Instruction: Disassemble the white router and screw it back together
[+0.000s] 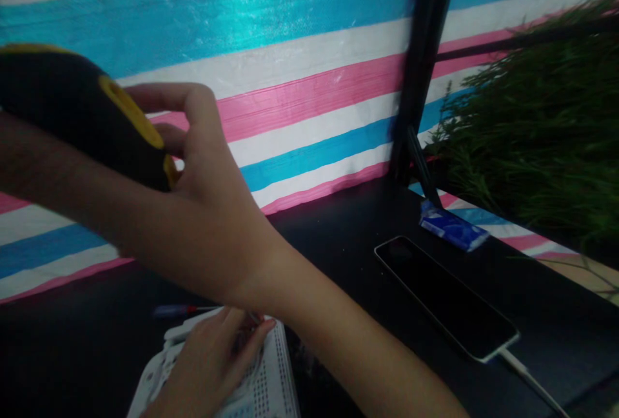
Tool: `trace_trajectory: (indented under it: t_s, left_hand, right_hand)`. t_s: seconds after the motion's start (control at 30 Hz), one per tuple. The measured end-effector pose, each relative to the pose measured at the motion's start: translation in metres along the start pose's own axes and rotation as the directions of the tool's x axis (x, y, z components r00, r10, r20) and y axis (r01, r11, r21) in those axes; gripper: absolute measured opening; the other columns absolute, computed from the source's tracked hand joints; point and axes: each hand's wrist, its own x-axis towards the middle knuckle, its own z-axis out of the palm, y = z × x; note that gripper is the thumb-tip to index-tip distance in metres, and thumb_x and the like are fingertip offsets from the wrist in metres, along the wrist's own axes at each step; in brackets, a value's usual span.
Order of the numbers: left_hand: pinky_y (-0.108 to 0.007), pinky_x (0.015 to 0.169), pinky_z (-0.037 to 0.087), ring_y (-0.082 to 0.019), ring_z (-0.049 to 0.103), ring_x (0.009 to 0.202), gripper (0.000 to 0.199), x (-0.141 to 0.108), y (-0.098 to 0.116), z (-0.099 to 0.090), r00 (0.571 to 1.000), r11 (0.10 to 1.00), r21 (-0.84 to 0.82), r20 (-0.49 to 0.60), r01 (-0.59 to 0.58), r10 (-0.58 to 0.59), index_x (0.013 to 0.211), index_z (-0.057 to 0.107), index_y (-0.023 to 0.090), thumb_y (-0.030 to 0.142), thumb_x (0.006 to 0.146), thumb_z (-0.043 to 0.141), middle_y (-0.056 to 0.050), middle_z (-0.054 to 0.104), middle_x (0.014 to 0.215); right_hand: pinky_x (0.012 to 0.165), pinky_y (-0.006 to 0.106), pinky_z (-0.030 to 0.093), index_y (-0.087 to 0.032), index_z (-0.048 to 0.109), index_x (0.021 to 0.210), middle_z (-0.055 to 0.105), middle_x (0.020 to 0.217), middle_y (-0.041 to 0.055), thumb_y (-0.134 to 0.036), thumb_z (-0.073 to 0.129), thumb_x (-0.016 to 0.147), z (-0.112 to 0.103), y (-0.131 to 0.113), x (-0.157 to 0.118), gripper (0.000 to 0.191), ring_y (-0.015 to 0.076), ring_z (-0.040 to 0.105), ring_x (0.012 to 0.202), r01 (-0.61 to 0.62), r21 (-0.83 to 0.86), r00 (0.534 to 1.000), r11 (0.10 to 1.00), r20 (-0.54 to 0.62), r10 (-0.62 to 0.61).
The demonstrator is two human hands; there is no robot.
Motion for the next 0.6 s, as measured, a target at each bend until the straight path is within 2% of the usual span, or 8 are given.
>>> trace_trajectory:
  t_s: [0.07, 0.1, 0.2, 0.27, 0.37, 0.43, 0.5, 0.6]
  left_hand:
    - [-0.025, 0.053, 0.049, -0.018, 0.067, 0.060, 0.019, 0.001, 0.000, -0.001, 1.000, 1.000, -0.014, -0.002, 0.004, -0.004, 0.083, 0.055, 0.021, 0.028, 0.093, 0.039, -0.001, 0.066, 0.072]
    - [-0.025, 0.053, 0.049, -0.018, 0.067, 0.060, 0.019, 0.001, 0.000, -0.002, 1.000, 1.000, -0.023, 0.001, 0.008, -0.008, 0.082, 0.055, 0.021, 0.028, 0.093, 0.041, 0.000, 0.066, 0.071]
    - [-0.025, 0.052, 0.049, -0.017, 0.066, 0.058, 0.018, 0.002, -0.001, -0.003, 1.000, 0.999, -0.043, 0.012, 0.026, -0.025, 0.078, 0.056, 0.021, 0.028, 0.091, 0.046, 0.000, 0.066, 0.068]
    - [-0.025, 0.054, 0.049, -0.017, 0.065, 0.059, 0.017, 0.003, 0.000, -0.004, 0.998, 0.997, -0.059, 0.032, 0.047, -0.046, 0.077, 0.058, 0.021, 0.029, 0.090, 0.049, 0.001, 0.066, 0.069]
    - [-0.028, 0.061, 0.052, -0.019, 0.067, 0.068, 0.017, 0.004, 0.004, -0.007, 0.991, 0.989, -0.106, 0.105, 0.098, -0.087, 0.087, 0.062, 0.022, 0.039, 0.082, 0.064, -0.001, 0.069, 0.078]
    - [-0.034, 0.071, 0.054, -0.024, 0.068, 0.082, 0.047, 0.004, 0.008, -0.010, 0.981, 0.984, -0.129, 0.165, 0.123, -0.100, 0.106, 0.061, 0.024, 0.047, 0.068, 0.076, -0.003, 0.071, 0.092]
    - [-0.042, 0.081, 0.054, -0.029, 0.066, 0.094, 0.077, 0.002, 0.009, -0.012, 0.971, 0.979, -0.137, 0.207, 0.152, -0.122, 0.125, 0.052, 0.025, 0.050, 0.058, 0.082, -0.005, 0.070, 0.105]
    - [-0.046, 0.087, 0.052, -0.028, 0.065, 0.098, 0.085, 0.000, 0.008, -0.012, 0.961, 0.968, -0.159, 0.230, 0.196, -0.156, 0.134, 0.044, 0.026, 0.045, 0.060, 0.082, -0.004, 0.068, 0.111]
  right_hand:
    - [0.038, 0.015, 0.042, -0.022, 0.035, 0.089, 0.053, 0.091, -0.0016, -0.068, 0.043, 0.076, -0.001, 0.000, -0.001, 0.049, 0.0032, 0.048, 0.048, -0.020, 0.120, 1.000, 0.993, 0.005, 0.019]
    - [0.040, 0.016, 0.044, -0.021, 0.037, 0.089, 0.054, 0.092, -0.0006, -0.068, 0.045, 0.076, -0.001, -0.001, -0.002, 0.050, 0.0036, 0.050, 0.050, -0.016, 0.118, 0.999, 0.993, 0.037, 0.012]
    - [0.043, 0.017, 0.046, -0.021, 0.040, 0.095, 0.056, 0.085, 0.0001, -0.070, 0.044, 0.078, 0.000, -0.006, -0.002, 0.052, 0.0063, 0.054, 0.052, -0.058, -0.017, 0.991, 0.998, 0.123, 0.059]
    - [0.040, 0.016, 0.042, -0.022, 0.041, 0.100, 0.057, 0.082, -0.0003, -0.071, 0.041, 0.080, 0.001, -0.009, -0.002, 0.053, 0.0060, 0.053, 0.050, -0.086, -0.076, 0.991, 0.993, 0.097, 0.093]
    - [0.035, 0.015, 0.034, -0.020, 0.041, 0.112, 0.059, 0.079, -0.0003, -0.069, 0.033, 0.084, -0.001, -0.015, -0.002, 0.057, 0.0050, 0.049, 0.047, 0.024, 0.019, 0.998, 1.000, 0.055, -0.025]
    - [0.036, 0.015, 0.028, -0.021, 0.045, 0.114, 0.060, 0.078, -0.0027, -0.066, 0.015, 0.088, -0.008, -0.022, -0.005, 0.060, 0.0039, 0.049, 0.047, 0.165, 0.044, 0.986, 0.985, 0.023, -0.166]
    - [0.036, 0.016, 0.023, -0.023, 0.054, 0.103, 0.060, 0.079, -0.0067, -0.062, -0.001, 0.088, -0.018, -0.030, -0.008, 0.069, 0.0017, 0.046, 0.047, 0.271, -0.016, 0.962, 0.962, -0.018, -0.271]
    - [0.038, 0.017, 0.018, -0.021, 0.060, 0.080, 0.060, 0.077, -0.0077, -0.063, 0.005, 0.089, -0.035, -0.037, -0.012, 0.070, -0.0001, 0.040, 0.048, 0.288, -0.086, 0.956, 0.954, -0.038, -0.293]
